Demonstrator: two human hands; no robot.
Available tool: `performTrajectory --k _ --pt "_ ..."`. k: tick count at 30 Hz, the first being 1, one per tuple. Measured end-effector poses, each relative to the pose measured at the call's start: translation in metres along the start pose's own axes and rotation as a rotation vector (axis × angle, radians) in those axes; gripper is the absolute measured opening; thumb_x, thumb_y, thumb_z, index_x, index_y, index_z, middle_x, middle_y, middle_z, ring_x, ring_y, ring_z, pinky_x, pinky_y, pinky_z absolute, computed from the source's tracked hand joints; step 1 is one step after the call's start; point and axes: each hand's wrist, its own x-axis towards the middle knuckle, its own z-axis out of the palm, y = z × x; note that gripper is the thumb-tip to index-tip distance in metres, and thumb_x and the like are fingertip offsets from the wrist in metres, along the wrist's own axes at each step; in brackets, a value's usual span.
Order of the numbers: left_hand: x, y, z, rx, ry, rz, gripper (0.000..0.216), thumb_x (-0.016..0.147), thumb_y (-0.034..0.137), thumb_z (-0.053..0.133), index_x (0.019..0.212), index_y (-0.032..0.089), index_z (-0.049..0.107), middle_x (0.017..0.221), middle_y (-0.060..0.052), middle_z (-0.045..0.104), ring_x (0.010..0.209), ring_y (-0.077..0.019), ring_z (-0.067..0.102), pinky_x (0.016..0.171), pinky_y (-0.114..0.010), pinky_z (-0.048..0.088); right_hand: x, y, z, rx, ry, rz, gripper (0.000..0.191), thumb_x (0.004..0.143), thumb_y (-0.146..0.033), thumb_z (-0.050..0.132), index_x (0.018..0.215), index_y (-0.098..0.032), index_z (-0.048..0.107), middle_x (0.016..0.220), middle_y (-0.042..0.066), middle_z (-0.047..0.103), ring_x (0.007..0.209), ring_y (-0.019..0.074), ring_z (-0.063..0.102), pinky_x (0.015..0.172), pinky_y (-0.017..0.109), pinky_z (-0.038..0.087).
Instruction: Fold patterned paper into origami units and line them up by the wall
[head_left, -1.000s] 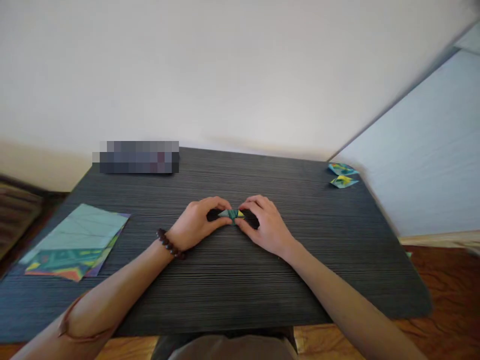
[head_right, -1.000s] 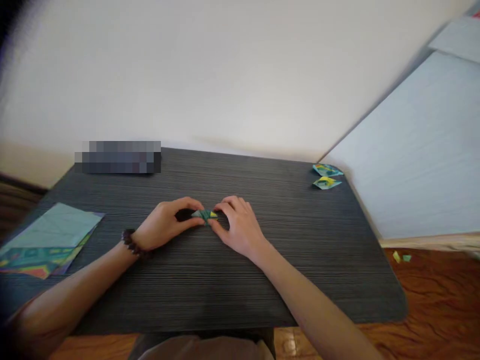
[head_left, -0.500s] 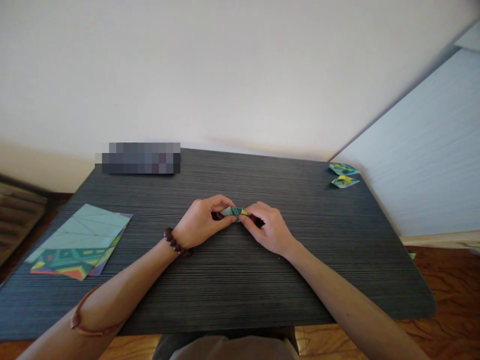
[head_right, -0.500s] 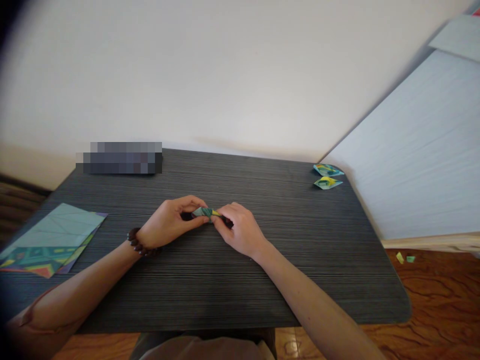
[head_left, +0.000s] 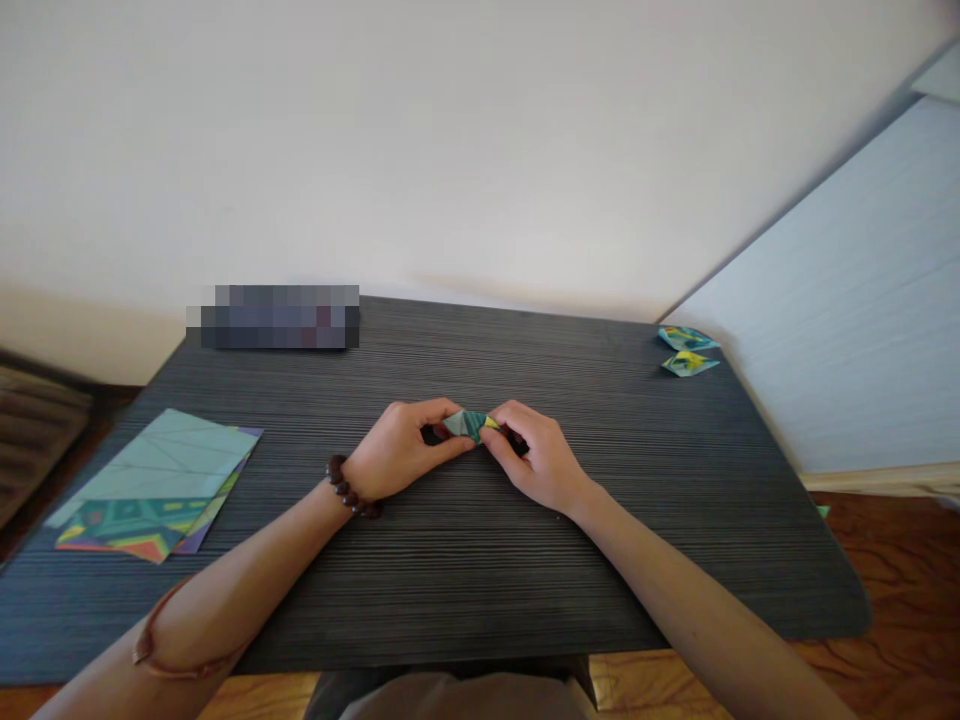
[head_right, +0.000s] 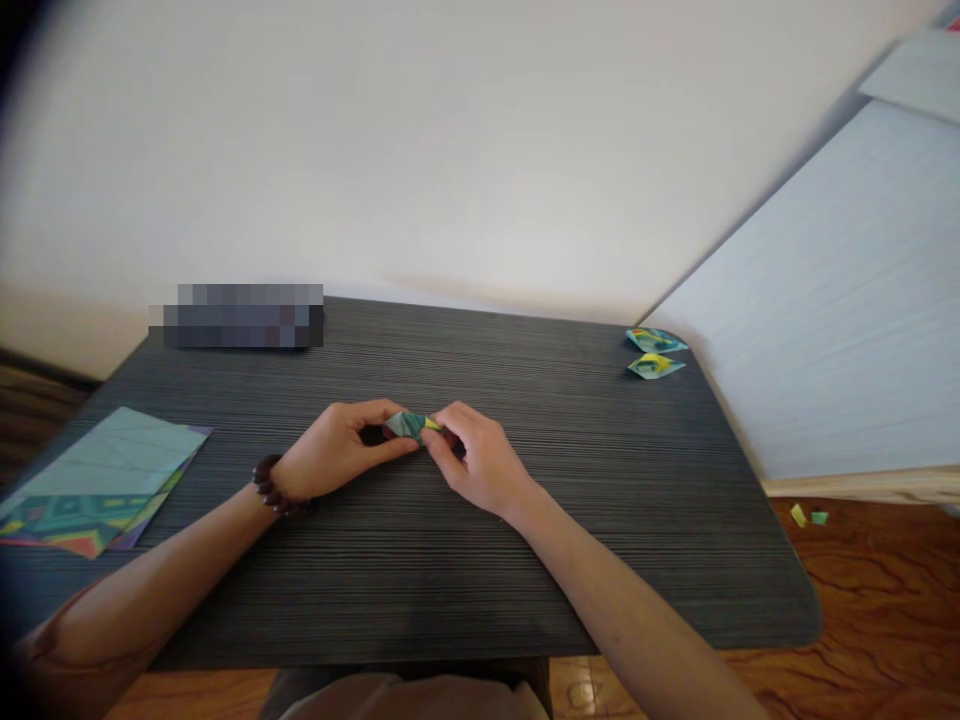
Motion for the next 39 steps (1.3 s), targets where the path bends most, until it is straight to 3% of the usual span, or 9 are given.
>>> performTrajectory --k 4,7,14,20,26,32,39 --pt "-0.0007 0.0030 0.0004 -0.006 -0.033 0.046 0.025 0.080 0.039 0.058 0.095 0.019 0.062 0.085 0.000 0.066 0.077 -0.0151 0.060 0.072 -0.026 0.046 -0.0006 -0.0005 -0.0015 -0.013 -0.044 0.022 0.010 0.089 -0.025 0.047 0.087 -0.018 0.053 0.070 -0.001 0.052 0.063 0.0103 0.048 0.062 0.024 0.038" --pt "-0.0007 0.0042 0.0009 0.016 0.016 0.069 0.026 0.081 0.040 0.057 0.099 0.021 0.061 0.086 0.001 0.066 0.076 -0.0139 0.058 0.070 -0.025 0.045 -0.0005 -0.0002 -0.0013 -0.014 -0.045 0.021 0.010 0.088 -0.025 0.048 0.088 -0.018 0.053 0.072 -0.001 0.052 0.064 0.0102 0.048 0.062 0.023 0.037" --pt "0.0001 0.0038 0.0005 -0.005 0.095 0.096 0.024 0.086 0.036 0.051 0.089 0.018 0.067 0.084 -0.001 0.068 0.076 -0.0139 0.060 0.071 -0.024 0.045 0.0002 -0.0011 -0.0021 0.011 -0.019 0.010 0.010 0.087 -0.026 0.048 0.084 -0.018 0.054 0.070 -0.001 0.053 0.062 0.0100 0.049 0.061 0.023 0.038" --pt "-0.0001 0.0016 -0.0011 -0.098 0.051 0.024 0.026 0.081 0.042 0.056 0.091 0.021 0.069 0.085 0.000 0.071 0.078 -0.0158 0.065 0.072 -0.024 0.050 0.0003 -0.0019 -0.0028 0.053 0.036 0.010 0.014 0.088 -0.030 0.050 0.094 -0.020 0.058 0.072 -0.001 0.060 0.061 0.0099 0.052 0.059 0.023 0.041" --pt "0.0011 0.0006 -0.0001 -0.190 0.122 -0.046 0.025 0.078 0.042 0.061 0.087 0.022 0.072 0.088 0.000 0.073 0.081 -0.0172 0.066 0.076 -0.026 0.051 0.0003 -0.0018 -0.0008 0.095 0.091 0.079 0.011 0.086 -0.027 0.053 0.087 -0.020 0.061 0.071 -0.001 0.063 0.059 0.0090 0.054 0.056 0.021 0.041" --pt "0.0016 0.0039 0.0020 -0.259 0.191 -0.122 0.025 0.074 0.040 0.066 0.087 0.020 0.073 0.078 -0.001 0.073 0.064 -0.0146 0.064 0.063 -0.025 0.053 -0.0001 -0.0030 0.0001 0.141 0.112 0.153 0.013 0.086 -0.030 0.054 0.086 -0.019 0.062 0.070 -0.001 0.064 0.057 0.0095 0.057 0.055 0.022 0.044" --pt "0.0036 0.0030 0.0031 -0.346 0.250 -0.137 0.022 0.073 0.039 0.068 0.086 0.022 0.073 0.088 -0.001 0.073 0.086 -0.0200 0.067 0.083 -0.032 0.052 0.0002 -0.0009 0.0012 0.253 0.183 0.218 0.016 0.085 -0.033 0.056 0.086 -0.020 0.063 0.075 0.001 0.068 0.058 0.0118 0.065 0.056 0.023 0.052"
